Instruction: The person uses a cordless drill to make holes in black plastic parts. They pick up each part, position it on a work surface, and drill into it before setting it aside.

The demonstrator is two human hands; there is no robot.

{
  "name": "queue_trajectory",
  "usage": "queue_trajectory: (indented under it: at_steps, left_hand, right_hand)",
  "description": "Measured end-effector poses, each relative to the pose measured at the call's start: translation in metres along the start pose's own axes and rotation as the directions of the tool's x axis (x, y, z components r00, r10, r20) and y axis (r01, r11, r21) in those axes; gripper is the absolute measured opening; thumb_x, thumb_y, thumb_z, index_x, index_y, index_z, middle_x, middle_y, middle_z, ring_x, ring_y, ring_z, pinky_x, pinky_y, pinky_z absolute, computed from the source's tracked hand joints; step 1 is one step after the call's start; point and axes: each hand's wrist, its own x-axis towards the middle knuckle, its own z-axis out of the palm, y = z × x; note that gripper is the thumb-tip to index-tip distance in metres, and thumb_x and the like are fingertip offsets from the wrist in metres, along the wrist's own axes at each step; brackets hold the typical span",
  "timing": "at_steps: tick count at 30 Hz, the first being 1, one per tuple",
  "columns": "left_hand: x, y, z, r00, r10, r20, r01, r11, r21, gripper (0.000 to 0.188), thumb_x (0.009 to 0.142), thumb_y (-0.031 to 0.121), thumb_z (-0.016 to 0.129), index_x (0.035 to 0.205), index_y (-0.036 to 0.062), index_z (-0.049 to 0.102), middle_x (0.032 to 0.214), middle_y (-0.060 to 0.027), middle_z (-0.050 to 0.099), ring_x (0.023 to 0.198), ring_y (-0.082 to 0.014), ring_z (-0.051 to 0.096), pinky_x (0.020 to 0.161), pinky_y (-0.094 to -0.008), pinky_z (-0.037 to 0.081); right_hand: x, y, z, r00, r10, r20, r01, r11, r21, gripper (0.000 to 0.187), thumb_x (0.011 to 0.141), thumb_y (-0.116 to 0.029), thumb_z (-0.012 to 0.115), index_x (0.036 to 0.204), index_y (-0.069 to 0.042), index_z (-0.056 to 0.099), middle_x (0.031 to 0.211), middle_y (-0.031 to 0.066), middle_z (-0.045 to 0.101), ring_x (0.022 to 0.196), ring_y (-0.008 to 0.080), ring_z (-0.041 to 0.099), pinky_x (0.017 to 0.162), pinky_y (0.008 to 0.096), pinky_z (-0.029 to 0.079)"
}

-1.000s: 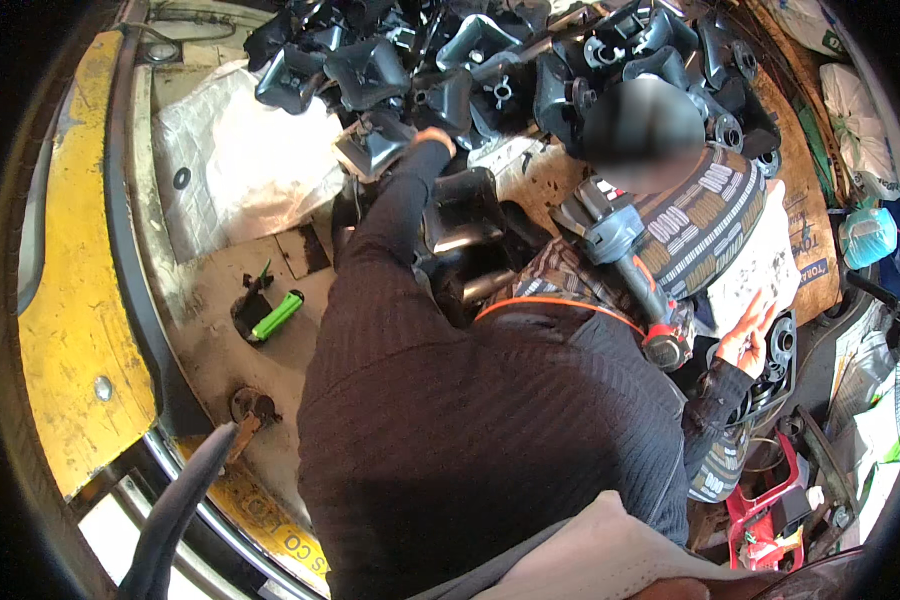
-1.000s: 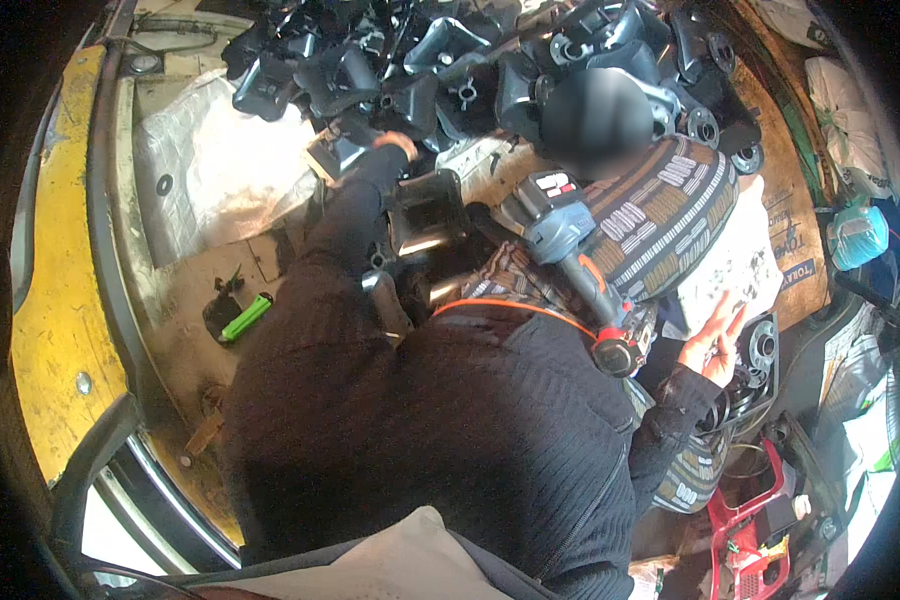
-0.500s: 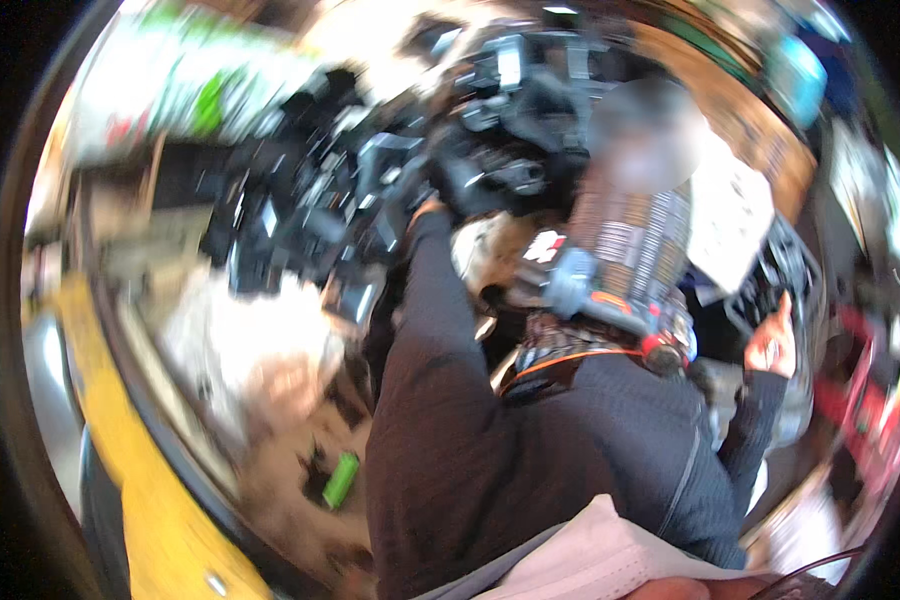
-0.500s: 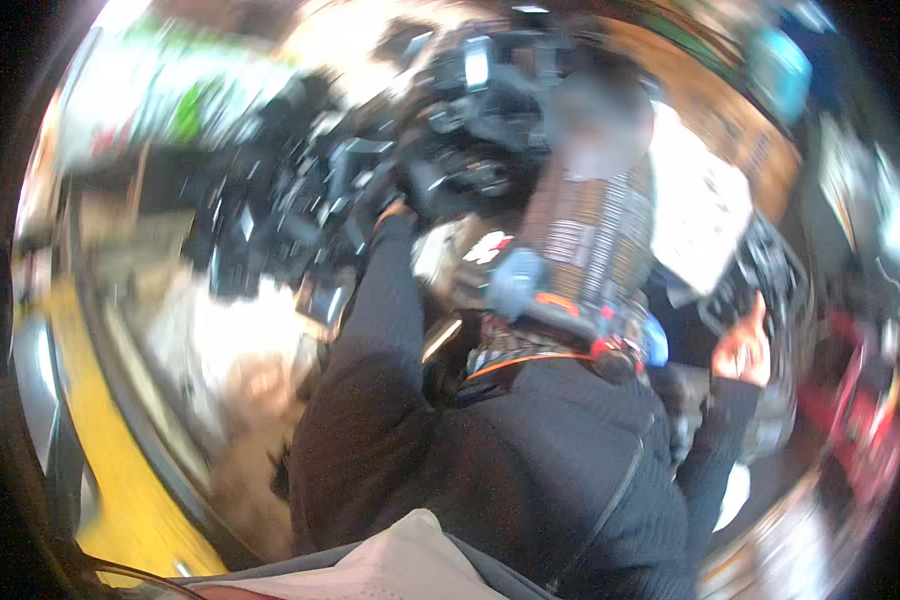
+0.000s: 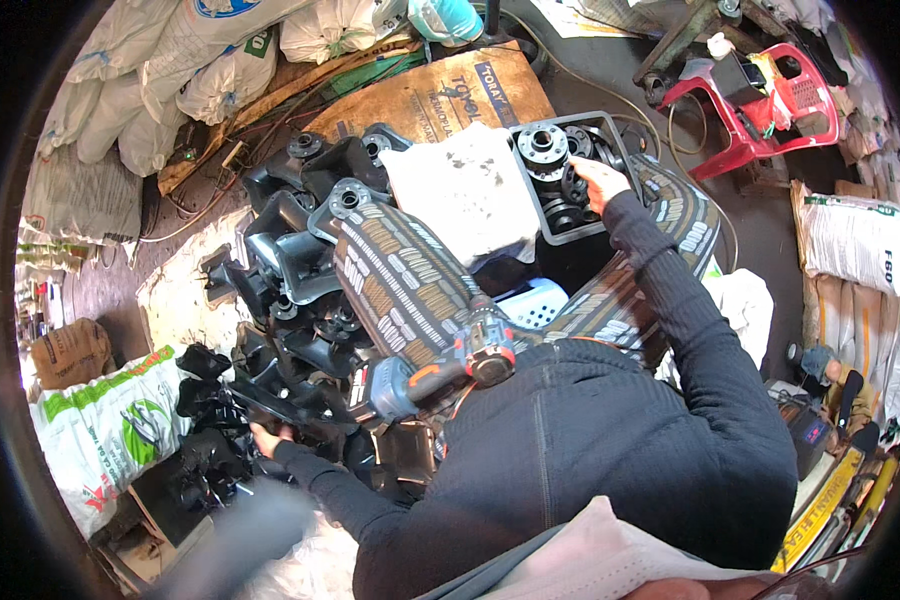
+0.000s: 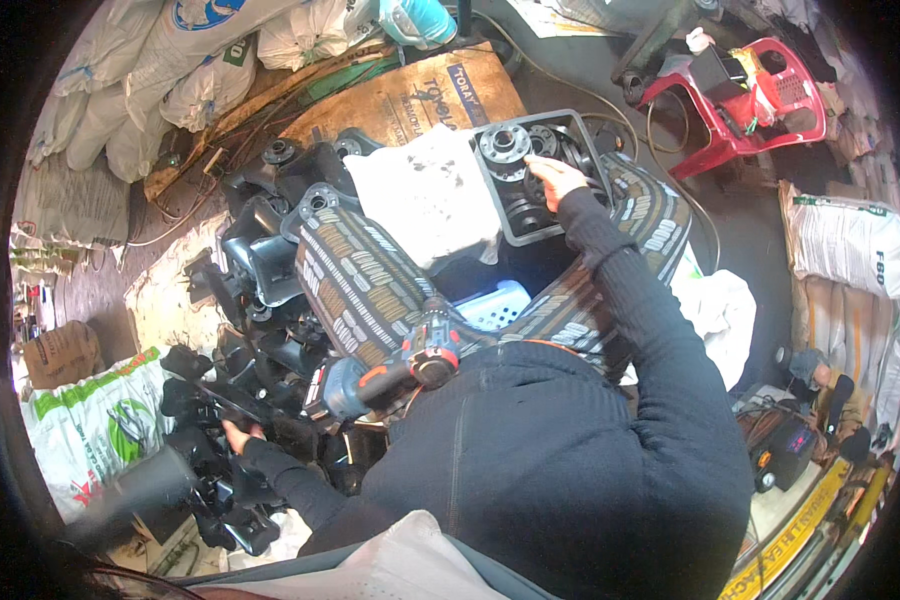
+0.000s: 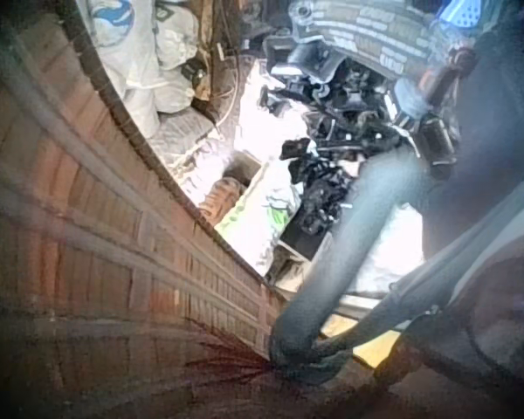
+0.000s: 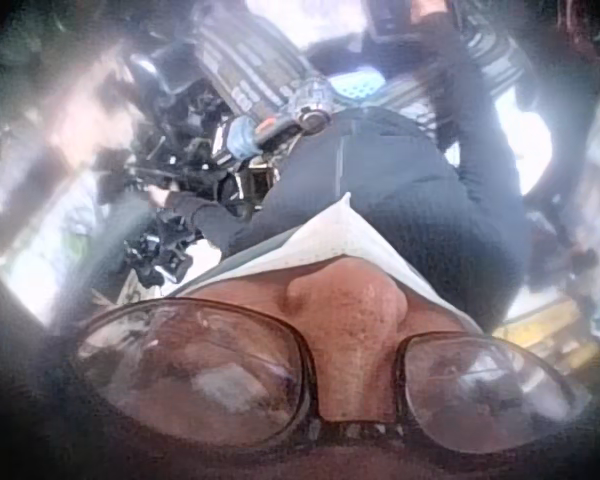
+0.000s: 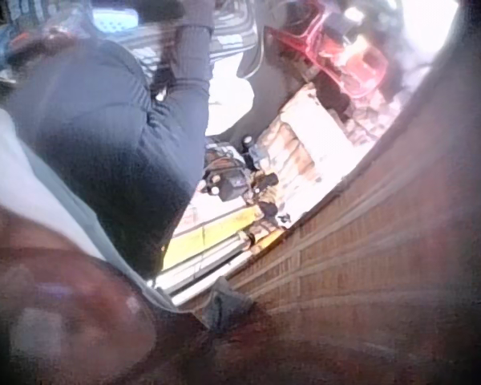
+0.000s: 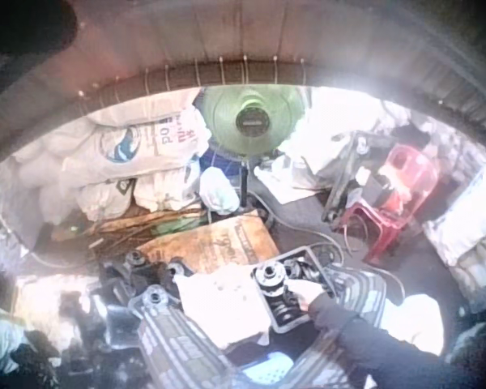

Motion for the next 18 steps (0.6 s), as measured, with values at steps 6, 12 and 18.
queue_trajectory:
  at_steps: [6,12,18]
  left_hand:
    - [-0.155,0.113,0.206,0.222,0.806,0.549,-0.974,0.213,0.081,0.029,0.08,0.022,0.065,0.102,0.0034,0.059,0.096,-0.01,0.059,0.085,-0.0225,0.056,0.072,-0.0334,0.047]
    - [-0.313,0.066,0.379,-0.382,0.443,0.811,-0.894,0.045,-0.446,0.025,0.08,0.03,0.063,0.087,0.006,0.065,0.081,-0.0114,0.062,0.077,-0.0256,0.059,0.067,-0.0341,0.048]
    - [-0.328,-0.034,0.419,-0.058,0.071,0.996,-0.987,-0.156,-0.046,0.034,0.083,0.04,0.054,0.103,0.013,0.06,0.097,-0.015,0.056,0.086,-0.0317,0.058,0.074,-0.04,0.048]
  right_hand:
    - [0.068,-0.03,0.03,0.956,-0.292,0.021,0.101,0.264,-0.959,0.035,0.077,-0.04,0.061,0.106,-0.022,0.064,0.093,0.0109,0.065,0.087,0.0264,0.062,0.078,0.0359,0.048]
    - [0.103,-0.021,0.042,0.978,-0.161,0.13,0.136,0.026,-0.99,0.03,0.08,-0.031,0.058,0.109,-0.024,0.061,0.105,0.0069,0.062,0.098,0.0259,0.058,0.084,0.0396,0.046]
    - [0.109,-0.015,0.006,0.844,-0.353,0.404,0.389,-0.118,-0.914,0.021,0.08,-0.028,0.057,0.098,-0.018,0.063,0.091,0.0094,0.064,0.088,0.0286,0.061,0.075,0.0405,0.047]
